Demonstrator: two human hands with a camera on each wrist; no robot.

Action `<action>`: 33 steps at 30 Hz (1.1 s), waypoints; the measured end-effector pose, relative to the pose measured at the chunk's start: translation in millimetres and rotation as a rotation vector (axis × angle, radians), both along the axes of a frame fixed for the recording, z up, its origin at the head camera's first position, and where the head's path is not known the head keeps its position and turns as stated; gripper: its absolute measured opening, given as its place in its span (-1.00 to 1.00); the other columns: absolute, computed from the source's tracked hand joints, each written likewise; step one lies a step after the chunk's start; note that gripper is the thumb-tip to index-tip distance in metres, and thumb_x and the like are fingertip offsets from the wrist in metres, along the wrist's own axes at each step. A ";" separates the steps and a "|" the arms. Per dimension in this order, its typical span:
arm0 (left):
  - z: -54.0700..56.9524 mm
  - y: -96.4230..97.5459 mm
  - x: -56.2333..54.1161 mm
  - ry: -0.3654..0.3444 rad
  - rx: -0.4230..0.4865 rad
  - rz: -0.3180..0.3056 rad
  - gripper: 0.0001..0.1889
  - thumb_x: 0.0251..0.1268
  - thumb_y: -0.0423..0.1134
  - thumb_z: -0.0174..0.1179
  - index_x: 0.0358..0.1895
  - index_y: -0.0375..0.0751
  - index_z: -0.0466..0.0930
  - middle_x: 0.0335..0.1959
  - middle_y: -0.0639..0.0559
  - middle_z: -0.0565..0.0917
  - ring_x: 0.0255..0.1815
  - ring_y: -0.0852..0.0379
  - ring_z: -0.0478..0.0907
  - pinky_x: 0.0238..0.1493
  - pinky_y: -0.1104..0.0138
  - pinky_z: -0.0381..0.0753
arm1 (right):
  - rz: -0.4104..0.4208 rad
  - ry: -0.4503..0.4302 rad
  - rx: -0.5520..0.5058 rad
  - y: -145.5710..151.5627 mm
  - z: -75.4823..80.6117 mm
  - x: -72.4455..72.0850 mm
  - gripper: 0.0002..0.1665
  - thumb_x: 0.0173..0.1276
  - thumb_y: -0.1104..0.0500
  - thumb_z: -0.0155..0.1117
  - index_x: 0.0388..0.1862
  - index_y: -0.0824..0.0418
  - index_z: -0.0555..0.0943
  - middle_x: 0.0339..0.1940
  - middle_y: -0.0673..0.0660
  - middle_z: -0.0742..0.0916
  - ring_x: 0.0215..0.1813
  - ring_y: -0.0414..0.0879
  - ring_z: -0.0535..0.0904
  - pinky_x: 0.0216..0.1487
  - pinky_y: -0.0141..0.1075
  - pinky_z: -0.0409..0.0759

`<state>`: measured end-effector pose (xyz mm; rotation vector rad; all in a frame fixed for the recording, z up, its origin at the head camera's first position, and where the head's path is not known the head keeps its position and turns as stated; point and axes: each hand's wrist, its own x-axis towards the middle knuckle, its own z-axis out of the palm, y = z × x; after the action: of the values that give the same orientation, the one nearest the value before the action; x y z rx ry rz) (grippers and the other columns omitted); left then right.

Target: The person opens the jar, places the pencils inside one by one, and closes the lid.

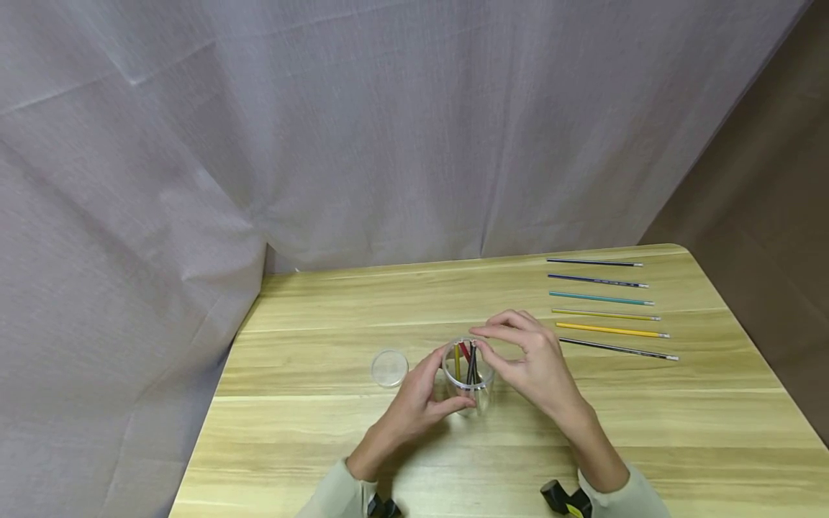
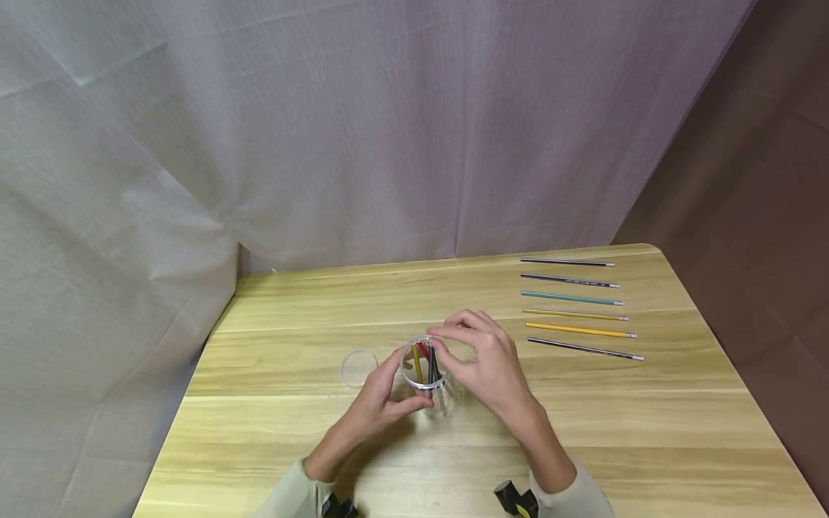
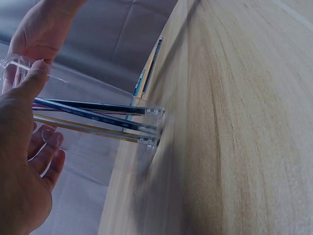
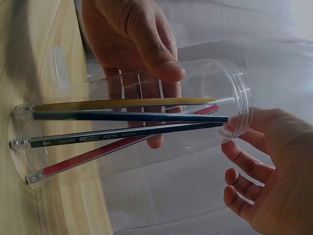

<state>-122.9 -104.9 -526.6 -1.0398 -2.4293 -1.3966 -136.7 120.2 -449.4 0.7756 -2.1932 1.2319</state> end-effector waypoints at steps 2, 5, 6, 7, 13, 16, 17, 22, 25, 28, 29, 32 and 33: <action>-0.1 0.0 0.1 -0.001 0.001 0.001 0.00 0.13 -0.16 0.63 0.61 -0.14 0.24 0.41 -0.08 0.58 0.42 0.01 0.54 0.48 0.13 0.52 | 0.000 0.001 0.000 -0.3 -0.6 -0.4 -0.64 0.10 0.47 0.63 -0.15 0.14 0.87 -0.19 -0.06 0.81 -0.13 -0.08 0.69 -0.03 -0.55 0.57; 0.0 0.0 0.3 -0.004 0.001 0.001 0.00 0.13 -0.16 0.63 0.62 -0.14 0.24 0.42 -0.08 0.58 0.42 0.01 0.53 0.49 0.13 0.51 | -0.005 -0.002 0.000 -0.7 -0.9 -0.8 -0.64 0.10 0.47 0.63 -0.16 0.13 0.85 -0.19 -0.08 0.81 -0.13 -0.09 0.70 -0.01 -0.57 0.59; -0.1 0.0 0.3 -0.003 0.000 0.000 0.00 0.13 -0.16 0.63 0.62 -0.14 0.24 0.42 -0.09 0.57 0.43 0.00 0.53 0.49 0.12 0.51 | -0.008 -0.003 0.000 -0.6 -1.1 -1.0 -0.64 0.10 0.47 0.63 -0.17 0.12 0.85 -0.18 -0.08 0.82 -0.13 -0.09 0.70 -0.01 -0.58 0.59; -0.4 0.1 0.4 -0.005 0.001 0.000 0.00 0.13 -0.16 0.63 0.61 -0.14 0.24 0.42 -0.09 0.57 0.43 0.00 0.53 0.49 0.12 0.51 | -0.010 -0.004 -0.002 -0.4 -1.0 -1.1 -0.64 0.11 0.47 0.62 -0.17 0.12 0.85 -0.18 -0.08 0.82 -0.13 -0.09 0.70 -0.02 -0.58 0.59; -1.0 0.1 -0.3 0.000 0.000 0.000 0.00 0.13 -0.17 0.63 0.61 -0.16 0.25 0.41 -0.10 0.58 0.43 -0.01 0.53 0.49 0.11 0.50 | -0.037 -0.027 -0.018 6.2 -0.2 -1.6 -0.67 0.17 0.47 0.57 -0.15 0.13 0.84 -0.16 -0.06 0.82 -0.15 -0.09 0.68 -0.13 -0.53 0.58; -0.7 0.3 -0.6 0.001 0.002 0.005 0.00 0.12 -0.17 0.63 0.61 -0.16 0.25 0.41 -0.10 0.58 0.43 -0.01 0.53 0.49 0.10 0.50 | -0.072 -0.063 -0.021 14.3 -1.8 -3.0 -0.67 0.21 0.46 0.55 -0.14 0.10 0.84 -0.16 -0.08 0.82 -0.15 -0.16 0.65 -0.17 -0.50 0.54; -0.5 0.2 -0.5 -0.004 0.003 0.007 0.00 0.12 -0.16 0.63 0.61 -0.15 0.25 0.41 -0.09 0.58 0.43 -0.01 0.53 0.50 0.10 0.50 | -0.085 -0.074 -0.021 17.4 -2.7 -3.7 -0.67 0.22 0.46 0.55 -0.14 0.08 0.83 -0.17 -0.09 0.81 -0.16 -0.18 0.64 -0.17 -0.50 0.52; 0.3 0.5 0.8 -0.044 0.001 0.016 -0.01 0.11 -0.14 0.64 0.60 -0.13 0.27 0.41 -0.08 0.58 0.45 0.00 0.51 0.51 0.11 0.48 | -0.152 -0.093 -0.014 35.2 -9.9 -8.1 -0.70 0.24 0.44 0.54 -0.16 0.08 0.82 -0.20 -0.08 0.81 -0.19 -0.26 0.57 -0.24 -0.48 0.47; 0.2 0.4 1.5 -0.058 0.001 0.018 -0.02 0.11 -0.14 0.63 0.60 -0.12 0.28 0.40 -0.07 0.59 0.45 0.01 0.51 0.52 0.11 0.47 | -0.191 -0.096 -0.011 46.3 -16.6 -10.6 -0.71 0.23 0.46 0.53 -0.17 0.13 0.81 -0.21 -0.02 0.81 -0.21 -0.27 0.55 -0.27 -0.48 0.45; -0.3 0.5 1.6 -0.045 0.001 0.020 -0.02 0.12 -0.15 0.63 0.60 -0.13 0.28 0.38 -0.07 0.60 0.43 0.01 0.52 0.50 0.10 0.49 | -0.216 -0.102 -0.019 56.9 -24.0 -12.9 -0.72 0.22 0.48 0.53 -0.17 0.19 0.80 -0.20 0.04 0.82 -0.21 -0.27 0.55 -0.28 -0.51 0.46; -0.4 0.5 1.5 -0.036 0.001 0.020 -0.02 0.12 -0.15 0.63 0.60 -0.14 0.28 0.38 -0.07 0.60 0.42 0.01 0.53 0.50 0.10 0.50 | -0.219 -0.104 -0.024 60.5 -26.6 -13.7 -0.72 0.21 0.50 0.53 -0.17 0.21 0.80 -0.20 0.06 0.82 -0.20 -0.27 0.56 -0.25 -0.52 0.47; -0.9 0.8 1.2 -0.017 -0.002 0.019 -0.02 0.13 -0.15 0.63 0.60 -0.15 0.27 0.38 -0.09 0.60 0.41 0.00 0.54 0.49 0.10 0.51 | -0.226 -0.111 -0.045 70.2 -34.0 -16.1 -0.72 0.21 0.52 0.53 -0.17 0.24 0.79 -0.19 0.09 0.82 -0.19 -0.21 0.58 -0.23 -0.51 0.49; -1.0 0.9 1.1 -0.012 -0.003 0.018 -0.02 0.13 -0.15 0.63 0.60 -0.16 0.27 0.38 -0.09 0.60 0.41 0.00 0.54 0.49 0.09 0.51 | -0.226 -0.118 -0.055 73.3 -36.4 -16.8 -0.71 0.21 0.53 0.52 -0.17 0.24 0.79 -0.19 0.10 0.82 -0.19 -0.18 0.59 -0.23 -0.49 0.50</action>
<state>-121.8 -104.1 -527.6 -1.0108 -2.4439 -1.3981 -153.4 193.5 -485.8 0.4286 -2.2571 1.2442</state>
